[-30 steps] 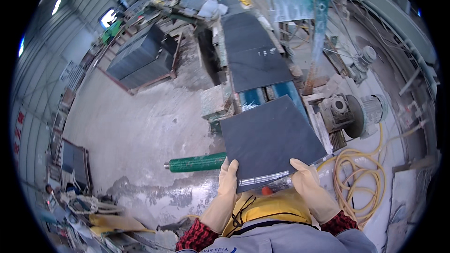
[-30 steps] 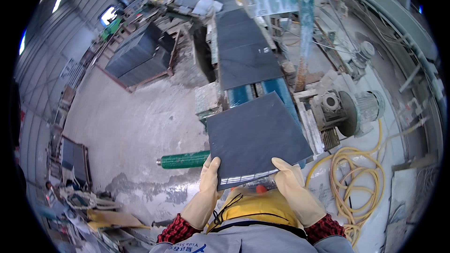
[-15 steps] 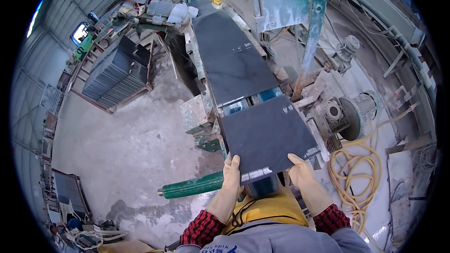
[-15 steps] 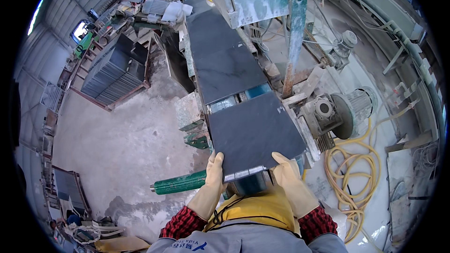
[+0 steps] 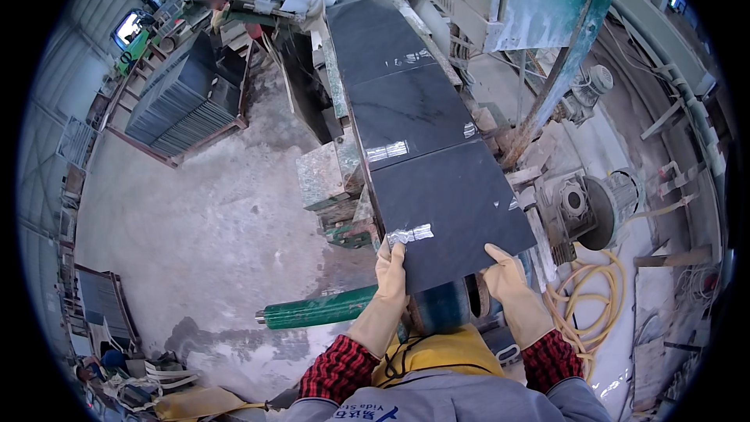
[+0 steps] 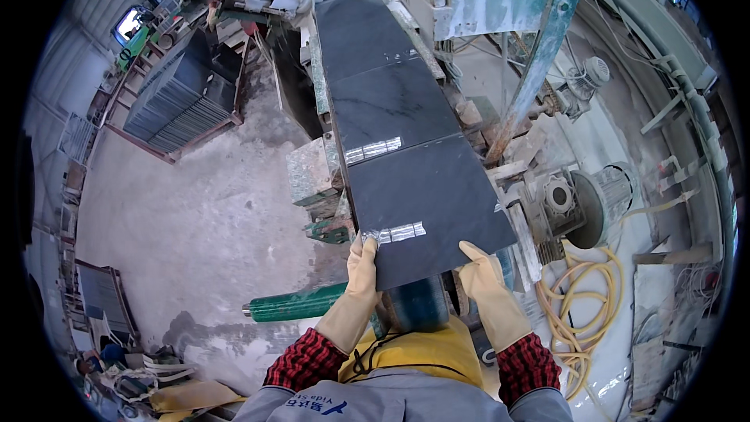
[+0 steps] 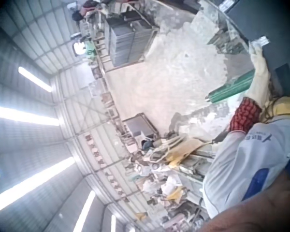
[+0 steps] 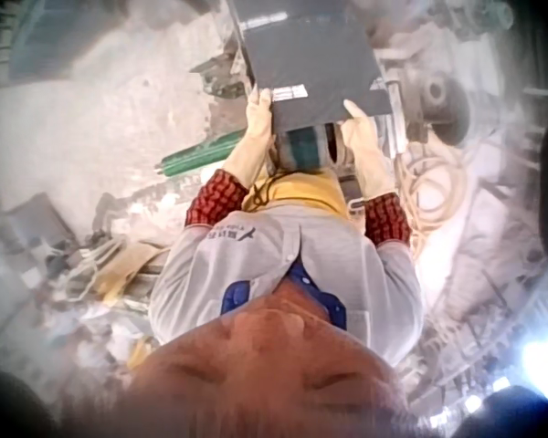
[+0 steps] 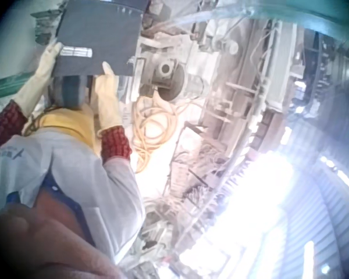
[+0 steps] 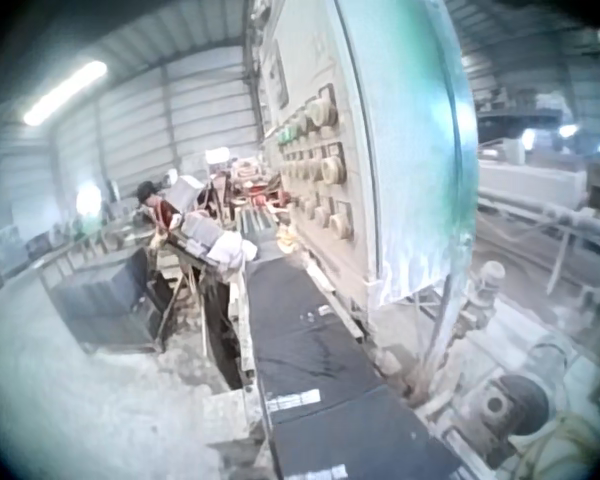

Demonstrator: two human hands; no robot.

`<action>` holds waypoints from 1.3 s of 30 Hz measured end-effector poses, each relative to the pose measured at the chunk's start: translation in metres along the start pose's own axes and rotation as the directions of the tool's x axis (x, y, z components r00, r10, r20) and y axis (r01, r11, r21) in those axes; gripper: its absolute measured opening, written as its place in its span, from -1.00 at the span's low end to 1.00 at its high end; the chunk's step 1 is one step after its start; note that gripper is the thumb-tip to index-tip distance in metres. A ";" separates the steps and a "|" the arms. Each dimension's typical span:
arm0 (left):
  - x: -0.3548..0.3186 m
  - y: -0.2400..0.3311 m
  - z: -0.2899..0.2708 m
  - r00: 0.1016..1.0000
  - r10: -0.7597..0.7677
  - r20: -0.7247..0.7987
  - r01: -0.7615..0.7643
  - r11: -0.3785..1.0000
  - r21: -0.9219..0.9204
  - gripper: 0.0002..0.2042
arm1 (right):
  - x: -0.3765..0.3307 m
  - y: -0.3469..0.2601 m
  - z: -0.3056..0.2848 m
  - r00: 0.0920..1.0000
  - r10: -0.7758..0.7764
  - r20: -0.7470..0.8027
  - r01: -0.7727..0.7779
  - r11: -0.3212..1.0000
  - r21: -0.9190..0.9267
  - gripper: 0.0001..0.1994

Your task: The person repeatedly picks up dark rectangular slabs from a conveyor belt and places them onto a growing stack. The person wears gloves and handles the slabs one at a time in a repetitive loop.

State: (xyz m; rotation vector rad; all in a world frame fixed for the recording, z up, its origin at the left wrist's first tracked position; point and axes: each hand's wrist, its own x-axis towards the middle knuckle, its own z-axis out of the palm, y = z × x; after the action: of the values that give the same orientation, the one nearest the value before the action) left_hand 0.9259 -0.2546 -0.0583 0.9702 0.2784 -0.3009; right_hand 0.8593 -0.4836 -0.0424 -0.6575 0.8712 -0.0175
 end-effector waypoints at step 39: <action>-0.459 -0.017 -0.165 0.577 0.159 -0.801 0.062 0.969 0.237 -0.34 | 0.035 0.013 -0.002 0.936 0.324 0.138 -0.253 0.892 -0.374 -0.52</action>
State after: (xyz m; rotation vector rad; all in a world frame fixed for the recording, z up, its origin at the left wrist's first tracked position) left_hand 0.4796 -0.0679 0.0072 1.3212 1.1004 0.2137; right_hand 0.8781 -0.4837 -0.0751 -0.8411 0.7782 0.4781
